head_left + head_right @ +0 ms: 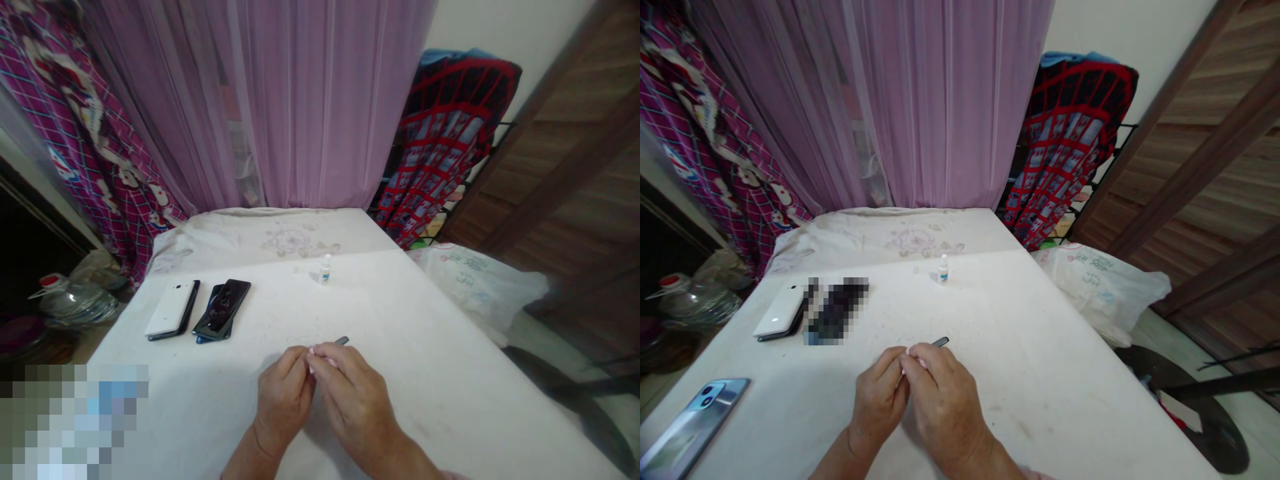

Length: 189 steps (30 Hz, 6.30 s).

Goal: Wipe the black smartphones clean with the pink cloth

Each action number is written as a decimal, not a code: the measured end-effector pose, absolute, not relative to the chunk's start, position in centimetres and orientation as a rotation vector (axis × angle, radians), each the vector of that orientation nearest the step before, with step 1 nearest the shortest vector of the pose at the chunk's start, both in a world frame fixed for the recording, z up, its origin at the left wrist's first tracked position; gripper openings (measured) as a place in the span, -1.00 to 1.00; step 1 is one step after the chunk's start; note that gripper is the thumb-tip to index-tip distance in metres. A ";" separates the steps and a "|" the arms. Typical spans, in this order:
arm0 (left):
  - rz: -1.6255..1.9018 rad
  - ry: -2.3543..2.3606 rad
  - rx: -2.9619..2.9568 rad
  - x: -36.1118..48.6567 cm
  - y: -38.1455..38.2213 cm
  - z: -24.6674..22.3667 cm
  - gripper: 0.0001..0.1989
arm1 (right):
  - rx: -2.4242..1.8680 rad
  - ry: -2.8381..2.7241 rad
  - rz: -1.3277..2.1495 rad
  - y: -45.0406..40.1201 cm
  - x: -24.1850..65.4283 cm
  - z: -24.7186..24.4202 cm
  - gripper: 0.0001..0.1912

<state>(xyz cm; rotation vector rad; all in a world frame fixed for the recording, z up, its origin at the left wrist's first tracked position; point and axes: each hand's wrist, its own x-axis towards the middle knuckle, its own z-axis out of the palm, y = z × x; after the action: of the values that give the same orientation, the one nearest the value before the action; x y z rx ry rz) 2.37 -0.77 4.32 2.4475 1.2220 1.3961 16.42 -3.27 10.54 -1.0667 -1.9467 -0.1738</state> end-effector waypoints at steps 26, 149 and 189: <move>1.387 1.215 2.444 2.3 -0.7 4.5 -0.79 | -1.124 -1.869 -0.203 -2.8 18.3 9.5 -0.72; 1.203 1.419 2.385 0.2 1.2 2.4 -0.79 | -1.202 -1.752 0.234 0.3 16.3 5.5 -0.77; 1.165 1.358 2.380 0.7 0.2 1.9 -0.76 | -1.227 -2.010 0.050 -1.5 15.6 5.4 -0.77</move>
<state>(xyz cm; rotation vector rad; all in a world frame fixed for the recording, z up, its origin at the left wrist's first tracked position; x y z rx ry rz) 0.72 0.22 1.90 2.3800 1.3577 1.1650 15.57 -1.46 5.40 -1.2274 -2.0097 0.0497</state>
